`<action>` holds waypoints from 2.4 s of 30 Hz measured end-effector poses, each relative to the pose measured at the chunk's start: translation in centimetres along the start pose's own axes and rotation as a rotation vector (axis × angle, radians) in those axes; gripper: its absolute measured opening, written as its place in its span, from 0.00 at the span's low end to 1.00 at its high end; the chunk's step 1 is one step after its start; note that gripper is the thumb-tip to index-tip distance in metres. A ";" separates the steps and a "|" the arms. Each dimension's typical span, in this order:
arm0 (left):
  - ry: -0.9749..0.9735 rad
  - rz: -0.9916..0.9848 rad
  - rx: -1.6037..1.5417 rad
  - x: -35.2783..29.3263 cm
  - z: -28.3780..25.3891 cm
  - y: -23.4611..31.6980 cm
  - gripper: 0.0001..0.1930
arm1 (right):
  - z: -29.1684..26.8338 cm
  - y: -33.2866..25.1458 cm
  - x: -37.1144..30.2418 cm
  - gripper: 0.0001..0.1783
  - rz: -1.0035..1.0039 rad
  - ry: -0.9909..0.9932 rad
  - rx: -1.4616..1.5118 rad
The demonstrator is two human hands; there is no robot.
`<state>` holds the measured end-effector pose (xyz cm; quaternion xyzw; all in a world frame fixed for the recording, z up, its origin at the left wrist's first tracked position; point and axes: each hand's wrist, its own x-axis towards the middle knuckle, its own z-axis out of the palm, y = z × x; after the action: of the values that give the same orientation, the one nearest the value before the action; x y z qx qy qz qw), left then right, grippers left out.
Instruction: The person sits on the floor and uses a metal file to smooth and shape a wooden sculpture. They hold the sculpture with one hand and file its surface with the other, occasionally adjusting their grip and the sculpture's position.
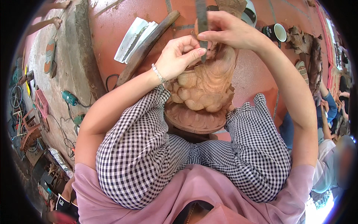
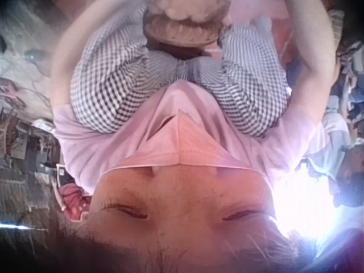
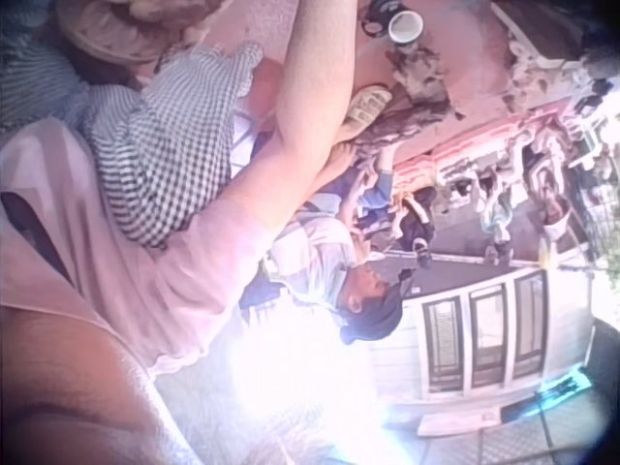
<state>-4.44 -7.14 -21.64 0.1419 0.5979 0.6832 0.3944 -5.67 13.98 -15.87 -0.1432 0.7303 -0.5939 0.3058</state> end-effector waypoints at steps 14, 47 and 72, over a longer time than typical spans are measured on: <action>0.001 0.159 0.367 -3.2 1.1 0.4 0.10 | 1.6 -0.6 -2.3 0.13 -0.023 -0.067 -0.219; -0.077 0.217 0.484 -3.2 1.1 1.5 0.10 | 1.9 -0.2 -2.0 0.12 -0.109 -0.159 -0.089; -0.041 0.003 -0.053 -1.3 0.2 0.2 0.09 | 1.4 -0.4 -0.7 0.10 0.097 0.006 0.039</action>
<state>-3.53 -7.95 -21.05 0.1462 0.5711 0.6965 0.4090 -4.37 13.19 -15.50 -0.0998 0.7254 -0.5929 0.3350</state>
